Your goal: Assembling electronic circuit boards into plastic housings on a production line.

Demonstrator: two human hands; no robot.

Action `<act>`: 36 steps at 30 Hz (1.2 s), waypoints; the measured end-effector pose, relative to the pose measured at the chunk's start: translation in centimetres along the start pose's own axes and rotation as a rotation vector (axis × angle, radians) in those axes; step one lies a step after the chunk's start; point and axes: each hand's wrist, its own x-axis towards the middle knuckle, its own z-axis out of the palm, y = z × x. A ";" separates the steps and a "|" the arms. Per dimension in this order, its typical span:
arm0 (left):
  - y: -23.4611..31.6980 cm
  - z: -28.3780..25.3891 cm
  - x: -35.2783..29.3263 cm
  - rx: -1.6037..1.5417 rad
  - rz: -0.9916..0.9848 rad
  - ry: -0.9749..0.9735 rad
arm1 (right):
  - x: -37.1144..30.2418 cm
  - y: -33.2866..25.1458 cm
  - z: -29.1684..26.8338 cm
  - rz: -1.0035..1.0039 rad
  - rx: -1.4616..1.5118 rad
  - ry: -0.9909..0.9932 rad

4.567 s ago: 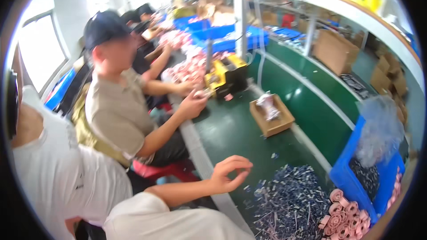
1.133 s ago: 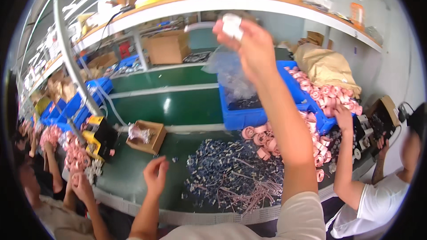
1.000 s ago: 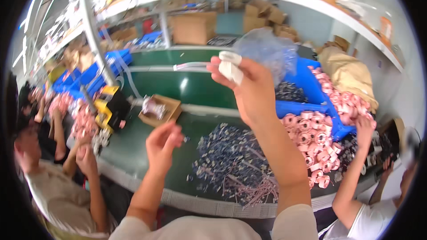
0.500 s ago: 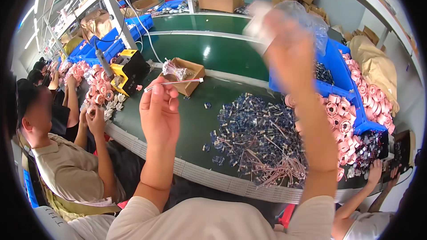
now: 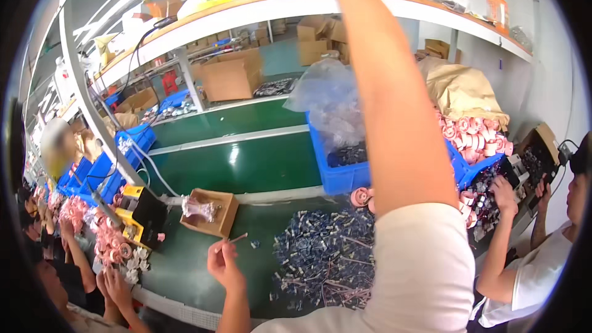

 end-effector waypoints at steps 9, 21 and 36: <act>-1.4 -1.1 -0.4 0.149 0.237 -0.037 | 0.2 0.6 -0.3 -0.234 -0.341 0.151; -2.6 -0.2 -0.3 0.272 0.281 -0.136 | -11.2 5.2 -3.9 -0.696 1.155 0.463; 13.4 -4.5 1.9 -0.431 0.076 -0.182 | -34.7 -7.1 19.4 -0.830 2.297 -1.081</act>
